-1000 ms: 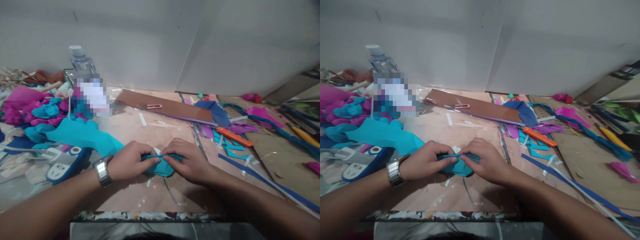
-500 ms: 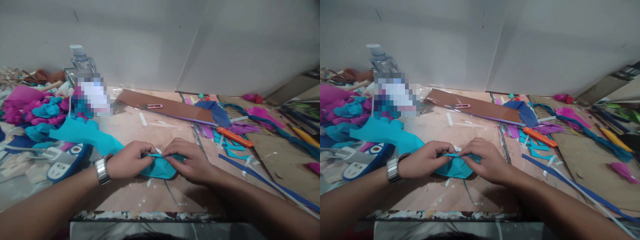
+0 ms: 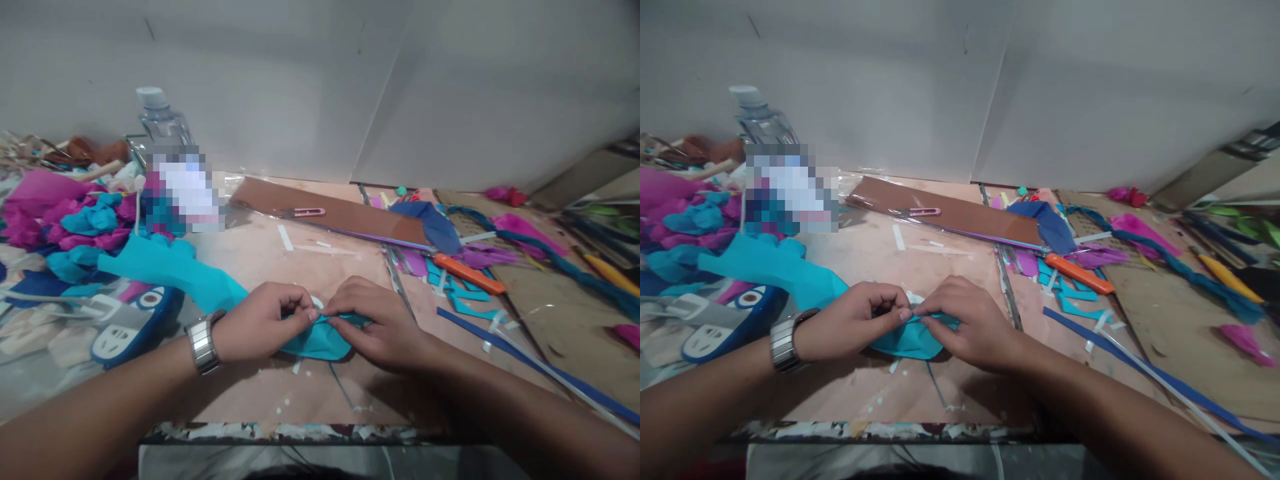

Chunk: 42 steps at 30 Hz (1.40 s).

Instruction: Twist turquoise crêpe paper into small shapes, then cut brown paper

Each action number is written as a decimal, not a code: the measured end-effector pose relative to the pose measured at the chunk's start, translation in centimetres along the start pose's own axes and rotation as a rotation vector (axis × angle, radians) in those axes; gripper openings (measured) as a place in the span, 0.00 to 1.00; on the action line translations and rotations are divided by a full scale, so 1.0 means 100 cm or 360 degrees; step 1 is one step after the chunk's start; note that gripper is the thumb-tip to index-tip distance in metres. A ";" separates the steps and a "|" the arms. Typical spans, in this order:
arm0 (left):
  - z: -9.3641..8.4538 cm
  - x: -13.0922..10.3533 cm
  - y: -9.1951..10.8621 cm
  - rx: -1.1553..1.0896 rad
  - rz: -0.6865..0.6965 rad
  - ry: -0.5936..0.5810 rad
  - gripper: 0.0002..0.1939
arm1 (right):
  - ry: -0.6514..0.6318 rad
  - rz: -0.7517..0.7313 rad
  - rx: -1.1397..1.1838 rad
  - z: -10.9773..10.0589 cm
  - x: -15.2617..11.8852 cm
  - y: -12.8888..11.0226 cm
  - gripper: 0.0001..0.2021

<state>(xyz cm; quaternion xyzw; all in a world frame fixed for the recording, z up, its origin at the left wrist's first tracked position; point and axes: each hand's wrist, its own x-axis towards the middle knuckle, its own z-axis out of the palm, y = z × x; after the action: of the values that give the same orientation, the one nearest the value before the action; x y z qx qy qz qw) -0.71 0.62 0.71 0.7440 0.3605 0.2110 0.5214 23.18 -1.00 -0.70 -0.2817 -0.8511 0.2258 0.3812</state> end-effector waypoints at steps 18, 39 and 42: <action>0.003 0.000 0.004 0.0035 0.0101 0.0006 0.11 | 0.0008 -0.0059 -0.0116 0.001 -0.001 0.000 0.08; 0.007 -0.006 0.005 0.0674 0.0387 0.0245 0.10 | -0.0034 0.0052 -0.0210 0.002 -0.001 -0.002 0.06; 0.006 -0.005 0.003 0.0688 0.0417 0.0233 0.09 | -0.0043 0.0066 -0.0248 0.002 -0.002 -0.003 0.07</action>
<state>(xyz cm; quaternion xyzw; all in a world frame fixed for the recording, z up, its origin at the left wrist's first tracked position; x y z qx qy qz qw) -0.52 -0.18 0.81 0.8612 0.3346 0.2481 0.2912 23.03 -1.38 -0.69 -0.3249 -0.8652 0.1704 0.3417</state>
